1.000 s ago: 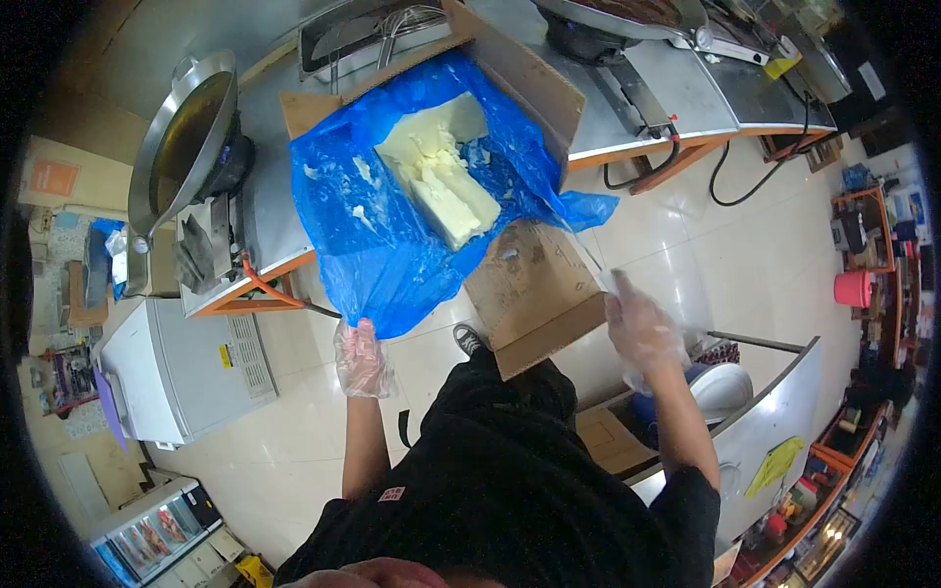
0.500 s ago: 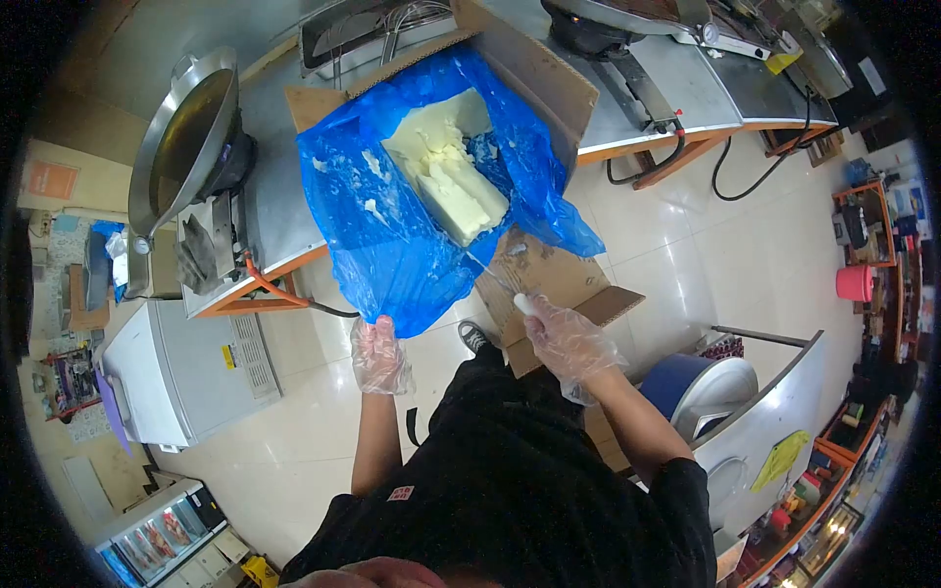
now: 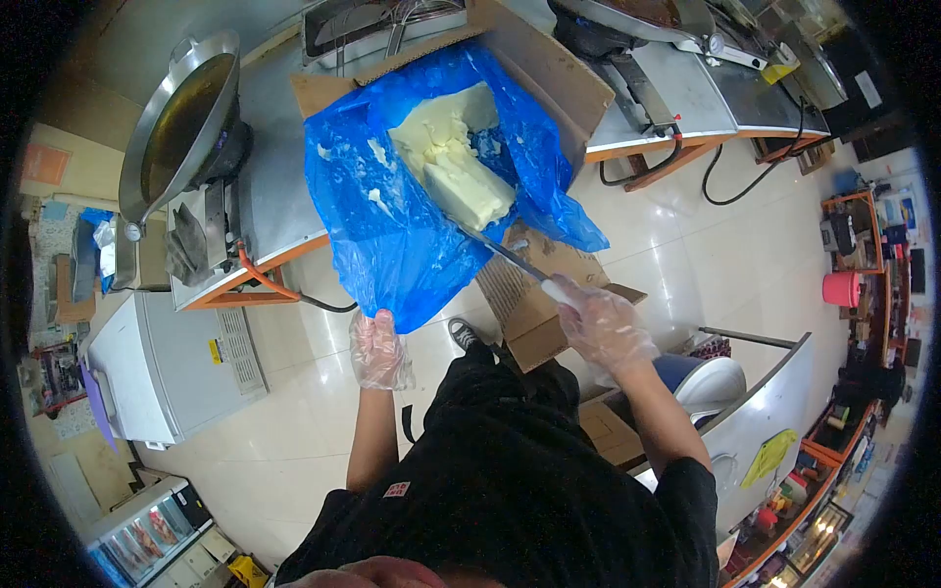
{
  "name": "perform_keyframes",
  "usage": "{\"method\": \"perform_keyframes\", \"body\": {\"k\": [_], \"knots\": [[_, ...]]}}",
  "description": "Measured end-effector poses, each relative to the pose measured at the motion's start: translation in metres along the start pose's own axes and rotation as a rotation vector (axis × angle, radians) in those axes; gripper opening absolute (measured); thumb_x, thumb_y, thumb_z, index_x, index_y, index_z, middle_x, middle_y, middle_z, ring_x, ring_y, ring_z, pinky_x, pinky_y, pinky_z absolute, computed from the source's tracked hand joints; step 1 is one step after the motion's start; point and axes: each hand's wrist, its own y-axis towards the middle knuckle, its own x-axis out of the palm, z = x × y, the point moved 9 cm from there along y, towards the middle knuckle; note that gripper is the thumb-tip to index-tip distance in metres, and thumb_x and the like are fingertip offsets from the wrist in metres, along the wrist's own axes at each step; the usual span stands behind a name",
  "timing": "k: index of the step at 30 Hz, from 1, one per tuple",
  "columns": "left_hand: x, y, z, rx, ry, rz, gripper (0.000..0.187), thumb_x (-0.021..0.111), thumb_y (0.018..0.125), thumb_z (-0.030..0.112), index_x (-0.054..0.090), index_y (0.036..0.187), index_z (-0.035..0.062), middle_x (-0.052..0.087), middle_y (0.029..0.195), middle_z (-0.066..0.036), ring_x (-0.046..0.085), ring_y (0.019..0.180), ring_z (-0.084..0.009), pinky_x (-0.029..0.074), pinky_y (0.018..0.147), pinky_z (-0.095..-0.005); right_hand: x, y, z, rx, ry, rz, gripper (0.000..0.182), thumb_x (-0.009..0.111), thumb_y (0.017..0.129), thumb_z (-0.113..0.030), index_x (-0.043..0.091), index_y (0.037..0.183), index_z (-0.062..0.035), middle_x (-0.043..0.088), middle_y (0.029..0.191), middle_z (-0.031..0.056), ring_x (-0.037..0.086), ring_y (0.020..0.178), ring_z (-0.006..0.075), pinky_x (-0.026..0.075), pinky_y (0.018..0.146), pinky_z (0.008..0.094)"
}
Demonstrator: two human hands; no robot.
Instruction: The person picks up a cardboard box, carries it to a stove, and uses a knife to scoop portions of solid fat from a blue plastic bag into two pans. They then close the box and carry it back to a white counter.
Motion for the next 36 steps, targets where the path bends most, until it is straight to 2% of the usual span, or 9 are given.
{"method": "perform_keyframes", "body": {"k": [5,11,14,23,26,29,32,35,36], "knots": [[-0.003,-0.002,0.002,-0.010,-0.124,0.044,0.027,0.059,0.102,0.030,0.066,0.108,0.0048,0.062,0.096,0.000,0.053,0.084,-0.0096,0.045,0.075,-0.0297,-0.034,-0.042,0.005,0.079,-0.137,-0.029,0.051,0.060,0.093,-0.024,0.050,0.143,-0.0210,0.067,0.088,0.0203,0.067,0.082,0.0411,0.053,0.074,0.0515],[0.000,0.010,0.010,0.027,-0.026,-0.052,0.026,0.062,0.100,0.029,0.067,0.103,0.0041,0.063,0.088,0.000,0.054,0.079,-0.0099,0.045,0.073,-0.0292,-0.008,-0.065,0.015,0.144,-0.148,-0.001,0.054,0.060,0.093,-0.025,0.047,0.146,-0.0222,0.066,0.086,0.0210,0.067,0.077,0.0396,0.053,0.070,0.0509],[0.017,0.016,0.018,-0.018,-0.043,-0.186,0.026,0.064,0.098,0.028,0.067,0.100,0.0027,0.064,0.084,-0.002,0.056,0.077,-0.0116,0.046,0.070,-0.0314,0.004,-0.058,0.016,0.178,-0.108,0.054,0.052,0.062,0.091,-0.022,0.054,0.142,-0.0221,0.065,0.083,0.0220,0.066,0.078,0.0397,0.052,0.071,0.0507],[0.032,0.012,0.042,0.076,0.171,-0.149,0.025,0.064,0.097,0.026,0.067,0.103,0.0018,0.069,0.089,-0.010,0.063,0.079,-0.0198,0.050,0.072,-0.0373,0.033,0.016,-0.001,-0.020,-0.099,0.125,0.054,0.059,0.092,-0.025,0.049,0.145,-0.0182,0.066,0.084,0.0208,0.067,0.078,0.0391,0.055,0.072,0.0497],[0.033,0.009,0.036,0.053,0.210,-0.167,0.025,0.064,0.098,0.026,0.067,0.103,0.0021,0.068,0.087,-0.011,0.063,0.076,-0.0210,0.049,0.070,-0.0383,0.052,0.038,-0.002,0.056,-0.116,0.032,0.038,0.059,0.092,-0.027,0.062,0.125,-0.0098,0.070,0.086,0.0165,0.069,0.082,0.0340,0.055,0.075,0.0448],[0.034,0.009,0.045,0.093,0.238,-0.150,0.025,0.064,0.098,0.026,0.067,0.101,0.0022,0.067,0.084,-0.010,0.061,0.073,-0.0205,0.049,0.067,-0.0378,0.087,0.060,0.011,0.090,-0.079,0.053,0.034,0.058,0.093,-0.029,0.063,0.114,-0.0033,0.070,0.094,0.0168,0.069,0.087,0.0352,0.055,0.078,0.0449],[0.030,0.008,0.035,0.049,0.269,-0.132,0.026,0.063,0.098,0.028,0.067,0.099,0.0022,0.065,0.080,-0.010,0.060,0.070,-0.0197,0.047,0.064,-0.0374,0.107,0.062,0.007,-0.009,-0.138,0.111,0.035,0.057,0.094,-0.030,0.061,0.110,0.0005,0.070,0.101,0.0181,0.069,0.091,0.0368,0.055,0.080,0.0444],[0.028,0.006,0.033,0.058,0.313,-0.102,0.029,0.061,0.099,0.030,0.066,0.097,0.0023,0.063,0.078,-0.009,0.058,0.068,-0.0191,0.046,0.062,-0.0373,0.117,0.058,0.014,0.087,-0.038,0.110,0.041,0.053,0.097,-0.038,0.058,0.120,-0.0042,0.068,0.098,0.0238,0.066,0.094,0.0396,0.053,0.083,0.0491],[0.027,0.007,0.037,0.083,0.328,-0.083,0.030,0.061,0.099,0.031,0.066,0.096,0.0024,0.063,0.077,-0.009,0.058,0.068,-0.0190,0.046,0.061,-0.0373,0.113,0.052,0.011,0.085,-0.025,0.126,0.038,0.054,0.096,-0.037,0.060,0.116,-0.0044,0.069,0.097,0.0230,0.067,0.092,0.0396,0.054,0.082,0.0481]]}}
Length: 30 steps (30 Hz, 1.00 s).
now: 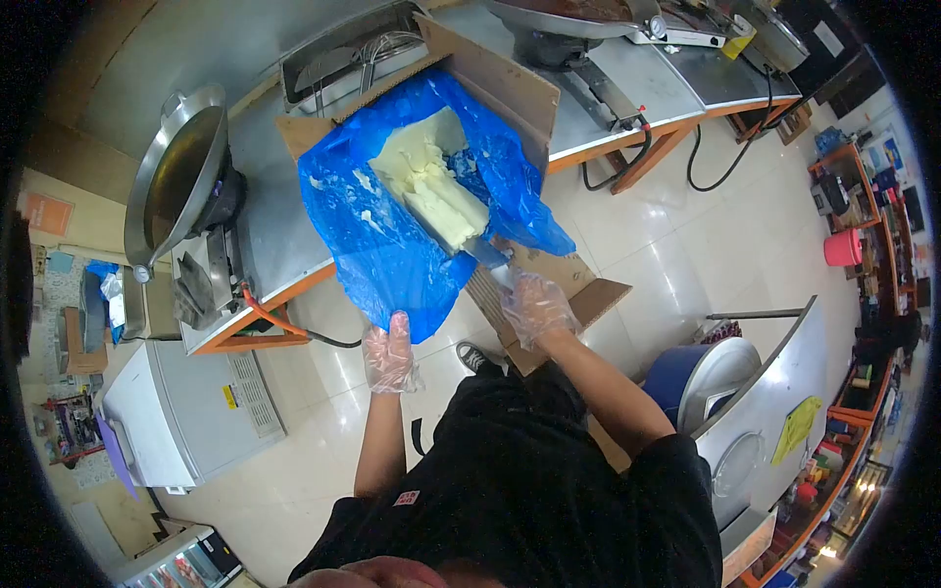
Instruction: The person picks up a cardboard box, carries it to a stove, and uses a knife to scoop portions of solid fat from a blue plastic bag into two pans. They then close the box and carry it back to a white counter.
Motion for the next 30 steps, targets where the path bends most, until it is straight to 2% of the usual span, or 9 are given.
{"method": "perform_keyframes", "body": {"k": [2,5,11,15,18,20,23,26,30], "knots": [[-0.003,0.000,-0.003,-0.009,0.014,0.034,0.031,0.061,0.099,0.032,0.066,0.092,0.0028,0.062,0.075,-0.008,0.057,0.066,-0.0186,0.045,0.060,-0.0372,-0.017,-0.011,-0.008,-0.012,0.026,0.035,0.032,0.056,0.095,-0.033,0.064,0.107,-0.0047,0.070,0.094,0.0214,0.068,0.088,0.0395,0.056,0.079,0.0460],[-0.009,-0.001,-0.003,-0.010,0.016,0.037,0.033,0.061,0.099,0.033,0.065,0.086,0.0035,0.060,0.071,-0.007,0.055,0.063,-0.0181,0.043,0.059,-0.0373,-0.031,-0.029,-0.004,0.102,0.054,0.065,0.035,0.057,0.095,-0.035,0.063,0.112,-0.0047,0.069,0.089,0.0213,0.068,0.083,0.0408,0.055,0.076,0.0478],[-0.007,-0.004,0.007,0.015,-0.014,0.079,0.038,0.060,0.099,0.035,0.062,0.078,0.0039,0.055,0.064,-0.005,0.050,0.059,-0.0152,0.039,0.055,-0.0365,0.010,0.001,0.010,0.093,0.018,0.044,0.046,0.059,0.093,-0.043,0.061,0.121,-0.0060,0.069,0.105,0.0228,0.067,0.099,0.0390,0.054,0.084,0.0500],[-0.015,-0.004,0.003,0.064,-0.017,0.122,0.041,0.059,0.099,0.035,0.059,0.074,0.0039,0.051,0.060,-0.003,0.046,0.056,-0.0135,0.037,0.053,-0.0357,0.008,0.014,0.011,0.235,0.191,-0.114,0.051,0.052,0.096,-0.051,0.059,0.130,-0.0133,0.068,0.116,0.0190,0.065,0.107,0.0401,0.052,0.090,0.0495],[-0.040,-0.005,-0.021,-0.117,0.043,0.214,0.043,0.057,0.100,0.035,0.057,0.071,0.0042,0.048,0.057,-0.002,0.044,0.054,-0.0137,0.035,0.052,-0.0364,0.005,0.008,0.015,0.331,0.233,-0.132,0.052,0.055,0.094,-0.049,0.058,0.132,-0.0139,0.067,0.119,0.0175,0.064,0.108,0.0390,0.052,0.091,0.0487],[-0.053,-0.007,-0.031,-0.072,0.084,0.221,0.043,0.057,0.100,0.035,0.056,0.070,0.0040,0.048,0.057,-0.003,0.044,0.053,-0.0141,0.034,0.051,-0.0370,0.014,0.005,0.030,0.316,0.264,-0.162,0.053,0.053,0.095,-0.052,0.059,0.133,-0.0149,0.067,0.121,0.0163,0.064,0.110,0.0381,0.052,0.093,0.0491],[-0.049,-0.004,-0.020,0.011,0.107,0.192,0.048,0.054,0.101,0.037,0.053,0.068,0.0028,0.046,0.056,-0.005,0.042,0.051,-0.0173,0.033,0.050,-0.0390,0.014,0.010,0.034,0.105,0.203,0.174,0.054,0.048,0.097,-0.055,0.060,0.128,-0.0125,0.069,0.114,0.0196,0.067,0.103,0.0375,0.054,0.087,0.0499],[-0.038,0.000,-0.006,0.047,0.109,0.112,0.052,0.052,0.101,0.042,0.050,0.067,0.0021,0.044,0.056,-0.008,0.043,0.051,-0.0198,0.033,0.051,-0.0402,0.013,0.032,0.039,0.204,0.026,-0.023,0.051,0.046,0.098,-0.052,0.064,0.119,-0.0094,0.071,0.100,0.0213,0.070,0.092,0.0376,0.056,0.080,0.0496],[-0.036,-0.001,-0.017,0.044,0.098,0.131,0.051,0.053,0.101,0.041,0.051,0.067,0.0026,0.045,0.056,-0.007,0.043,0.051,-0.0191,0.034,0.051,-0.0397,0.001,0.020,0.030,0.021,-0.031,0.088,0.047,0.046,0.100,-0.049,0.066,0.108,-0.0073,0.071,0.084,0.0202,0.070,0.078,0.0387,0.056,0.072,0.0504]]}}
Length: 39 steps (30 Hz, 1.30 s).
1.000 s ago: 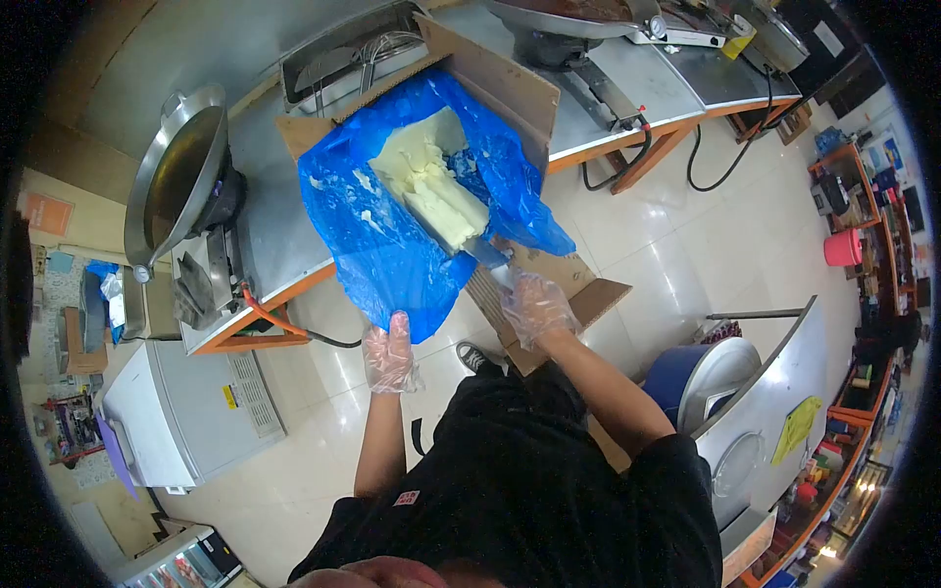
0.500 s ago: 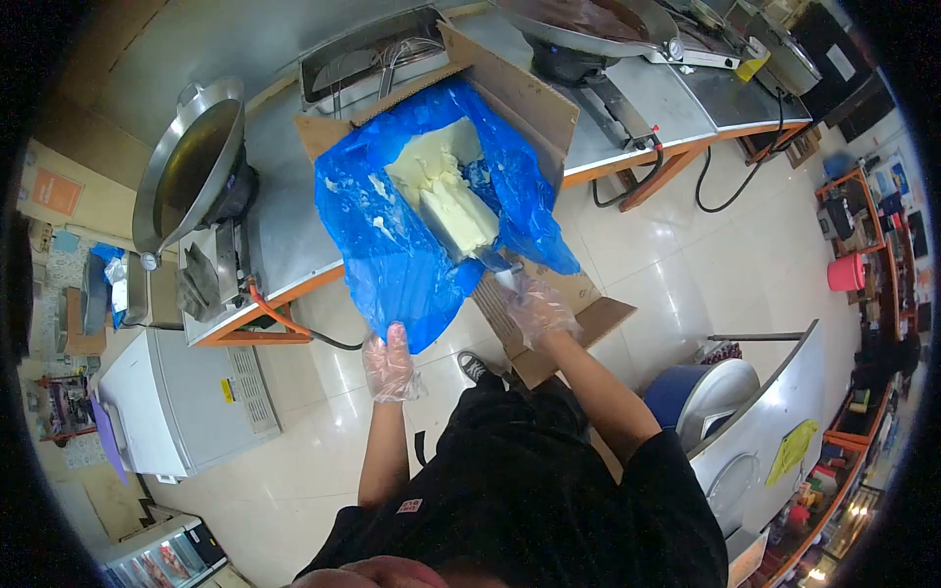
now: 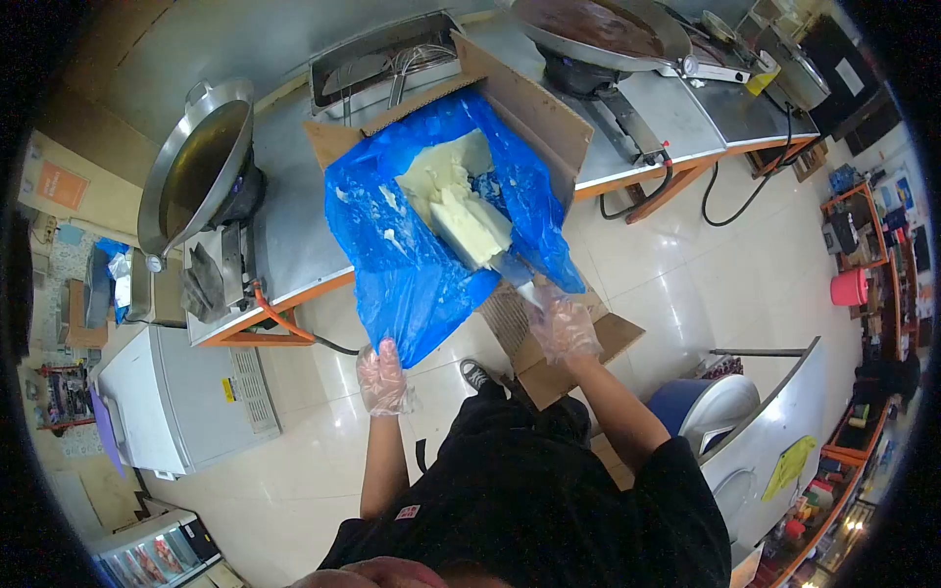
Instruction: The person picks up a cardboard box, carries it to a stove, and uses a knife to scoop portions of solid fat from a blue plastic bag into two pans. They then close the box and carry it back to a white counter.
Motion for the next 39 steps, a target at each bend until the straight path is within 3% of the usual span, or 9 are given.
{"method": "perform_keyframes", "body": {"k": [11,14,17,20,23,26,29,31,39], "knots": [[-0.004,0.001,-0.020,-0.079,0.027,-0.014,0.043,0.056,0.100,0.043,0.060,0.077,0.0067,0.052,0.066,0.003,0.044,0.062,-0.0104,0.035,0.056,-0.0323,-0.090,-0.021,-0.016,-0.086,-0.071,0.219,0.033,0.064,0.093,-0.035,0.064,0.113,-0.0076,0.068,0.077,0.0193,0.068,0.069,0.0377,0.055,0.063,0.0501],[0.000,-0.002,-0.038,-0.048,-0.004,0.052,0.041,0.055,0.100,0.030,0.054,0.068,0.0036,0.050,0.060,-0.010,0.047,0.055,-0.0250,0.036,0.054,-0.0409,-0.099,-0.016,-0.012,-0.124,0.008,0.261,0.032,0.066,0.092,-0.032,0.065,0.111,-0.0068,0.068,0.079,0.0194,0.068,0.071,0.0373,0.055,0.065,0.0500],[0.002,-0.007,-0.047,-0.056,-0.006,0.080,0.040,0.056,0.099,0.029,0.054,0.069,0.0039,0.052,0.062,-0.011,0.047,0.057,-0.0265,0.036,0.055,-0.0415,-0.116,-0.012,-0.021,-0.113,0.046,0.198,0.033,0.067,0.091,-0.032,0.066,0.111,-0.0052,0.069,0.081,0.0195,0.069,0.074,0.0371,0.055,0.067,0.0485],[0.002,-0.005,-0.038,-0.091,-0.013,0.050,0.039,0.057,0.099,0.029,0.055,0.070,0.0041,0.051,0.062,-0.009,0.048,0.057,-0.0238,0.037,0.055,-0.0402,-0.143,-0.010,-0.035,-0.124,0.110,0.239,0.031,0.067,0.091,-0.031,0.067,0.110,-0.0055,0.071,0.085,0.0188,0.069,0.077,0.0376,0.055,0.070,0.0480],[0.001,-0.005,-0.036,-0.134,-0.095,0.037,0.037,0.060,0.099,0.039,0.067,0.083,0.0066,0.057,0.070,0.002,0.047,0.065,-0.0096,0.037,0.058,-0.0304,-0.165,-0.004,-0.040,-0.053,0.147,0.190,0.029,0.067,0.093,-0.030,0.068,0.110,-0.0064,0.071,0.085,0.0169,0.070,0.078,0.0341,0.054,0.070,0.0455],[0.002,-0.008,-0.038,-0.184,-0.074,0.080,0.040,0.059,0.098,0.043,0.065,0.081,0.0069,0.055,0.069,0.003,0.046,0.064,-0.0094,0.036,0.058,-0.0303,-0.169,0.012,-0.021,-0.013,0.552,0.165,0.028,0.066,0.095,-0.030,0.068,0.112,-0.0079,0.070,0.081,0.0130,0.069,0.073,0.0257,0.052,0.069,0.0407],[0.003,-0.006,-0.036,-0.150,-0.076,0.142,0.042,0.057,0.099,0.034,0.057,0.071,0.0032,0.052,0.062,-0.008,0.048,0.056,-0.0209,0.037,0.054,-0.0394,-0.213,0.025,-0.018,0.102,0.514,0.132,0.028,0.066,0.096,-0.029,0.069,0.112,-0.0073,0.066,0.077,0.0092,0.062,0.071,0.0178,0.050,0.068,0.0359],[0.006,-0.007,-0.054,-0.137,-0.029,0.086,0.046,0.055,0.098,0.039,0.058,0.071,0.0021,0.053,0.062,-0.011,0.049,0.055,-0.0244,0.038,0.054,-0.0413,-0.234,0.039,-0.003,0.025,0.558,0.221,0.030,0.066,0.096,-0.030,0.068,0.115,-0.0060,0.066,0.083,0.0053,0.058,0.076,0.0121,0.049,0.070,0.0324],[0.009,-0.005,-0.048,-0.102,-0.064,0.116,0.053,0.052,0.100,0.043,0.049,0.066,0.0023,0.047,0.058,-0.011,0.046,0.055,-0.0269,0.033,0.056,-0.0452,-0.314,0.122,0.090,0.108,0.473,0.354,0.042,0.068,0.095,-0.036,0.065,0.118,-0.0009,0.069,0.092,0.0071,0.061,0.083,0.0158,0.049,0.077,0.0326]]}}
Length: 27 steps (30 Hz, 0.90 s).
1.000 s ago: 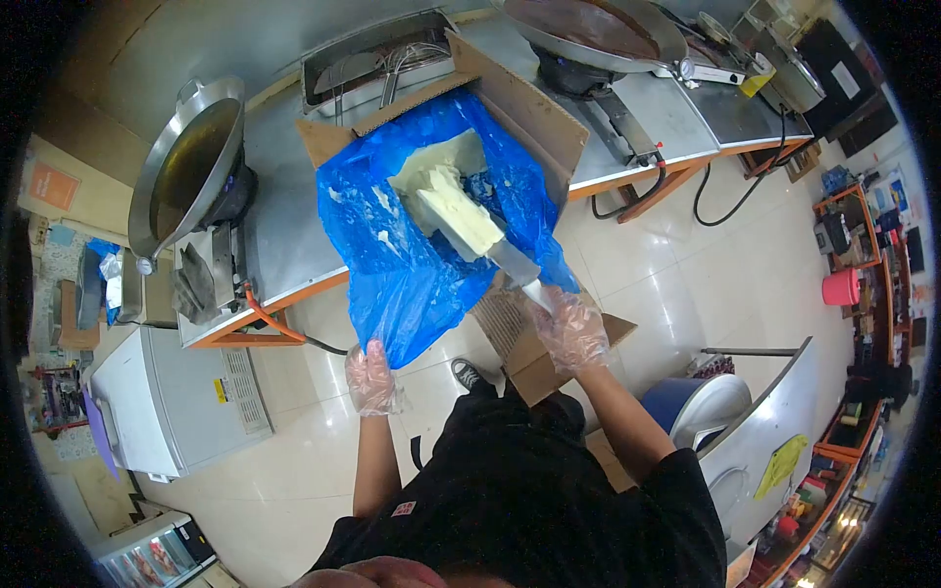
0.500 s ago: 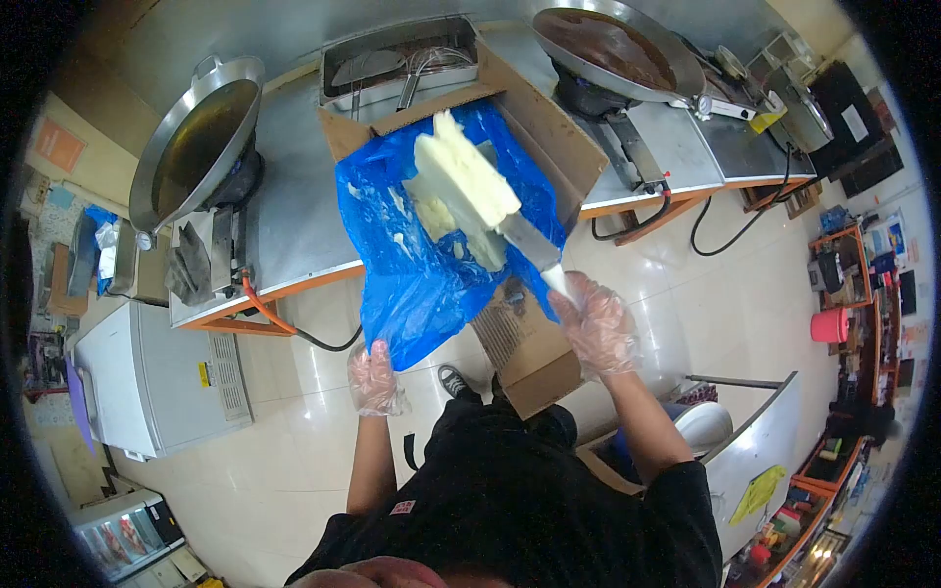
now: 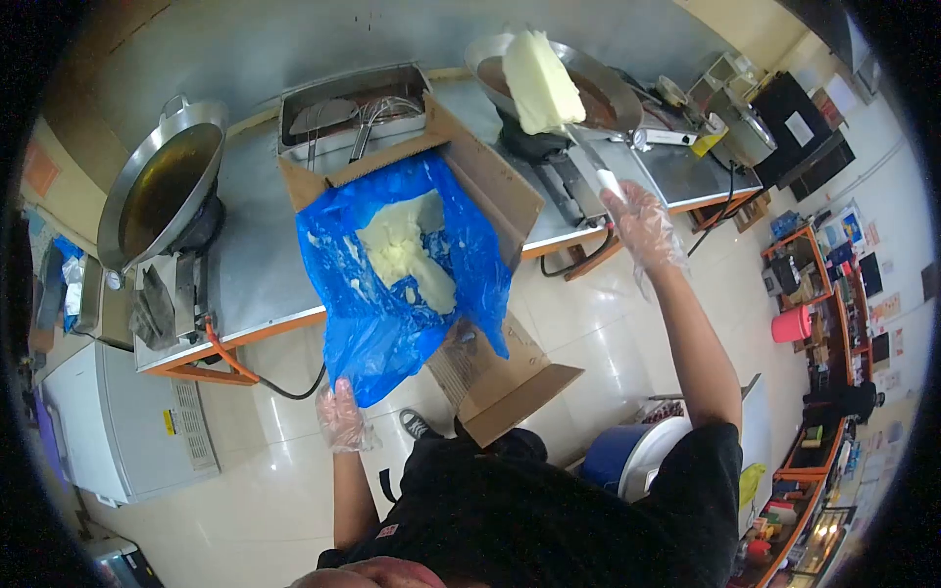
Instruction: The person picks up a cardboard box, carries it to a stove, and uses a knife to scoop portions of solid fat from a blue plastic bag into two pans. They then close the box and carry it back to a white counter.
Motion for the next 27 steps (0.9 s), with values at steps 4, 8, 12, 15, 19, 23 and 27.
{"method": "perform_keyframes", "body": {"k": [4,8,12,15,19,23,27], "knots": [[0.000,-0.004,0.004,-0.004,0.034,0.079,0.052,0.052,0.099,0.042,0.050,0.065,0.0027,0.048,0.059,-0.014,0.046,0.057,-0.0298,0.034,0.057,-0.0460,-0.022,0.037,-0.014,0.111,-0.279,0.020,0.053,0.065,0.094,-0.043,0.064,0.123,0.0007,0.071,0.103,0.0175,0.067,0.092,0.0277,0.049,0.084,0.0393],[-0.002,-0.010,0.019,-0.063,0.095,0.050,0.049,0.053,0.099,0.039,0.051,0.066,0.0032,0.050,0.063,-0.015,0.048,0.061,-0.0323,0.036,0.060,-0.0473,-0.020,0.120,0.043,-0.010,-0.506,0.182,0.054,0.057,0.095,-0.048,0.064,0.126,-0.0049,0.067,0.120,0.0244,0.060,0.119,0.0399,0.046,0.101,0.0456],[0.000,-0.014,0.011,-0.037,0.097,0.032,0.046,0.053,0.099,0.036,0.052,0.067,0.0036,0.052,0.065,-0.015,0.050,0.066,-0.0338,0.037,0.062,-0.0479,-0.009,0.140,0.027,0.052,-0.607,0.075,0.056,0.054,0.096,-0.048,0.064,0.121,0.0008,0.065,0.120,0.0257,0.060,0.117,0.0417,0.044,0.102,0.0446],[0.004,-0.016,0.013,-0.059,0.122,-0.017,0.045,0.053,0.100,0.035,0.052,0.068,0.0036,0.053,0.066,-0.015,0.051,0.068,-0.0353,0.038,0.064,-0.0483,0.014,0.186,0.066,-0.010,-0.680,-0.007,0.051,0.053,0.096,-0.046,0.067,0.110,0.0007,0.068,0.112,0.0260,0.062,0.110,0.0443,0.046,0.097,0.0492],[0.004,-0.017,0.023,0.028,0.219,0.003,0.045,0.053,0.100,0.035,0.052,0.068,0.0037,0.053,0.066,-0.015,0.052,0.070,-0.0351,0.039,0.066,-0.0477,0.020,0.180,0.051,0.050,-0.704,0.002,0.053,0.051,0.096,-0.048,0.071,0.106,-0.0005,0.070,0.107,0.0257,0.065,0.107,0.0439,0.048,0.094,0.0506],[0.005,-0.017,0.030,0.009,0.167,0.008,0.045,0.053,0.100,0.035,0.052,0.067,0.0044,0.054,0.066,-0.014,0.052,0.070,-0.0346,0.040,0.067,-0.0475,0.021,0.189,0.044,0.152,-0.803,-0.043,0.046,0.055,0.093,-0.042,0.070,0.117,-0.0063,0.066,0.123,0.0205,0.062,0.117,0.0375,0.048,0.101,0.0475],[0.005,-0.013,0.043,0.019,0.174,-0.044,0.046,0.052,0.100,0.036,0.052,0.066,0.0047,0.053,0.064,-0.014,0.052,0.067,-0.0350,0.039,0.065,-0.0474,0.024,0.174,0.021,0.163,-0.977,-0.149,0.043,0.056,0.092,-0.035,0.069,0.123,-0.0084,0.063,0.132,0.0181,0.059,0.125,0.0352,0.047,0.105,0.0463]]}}
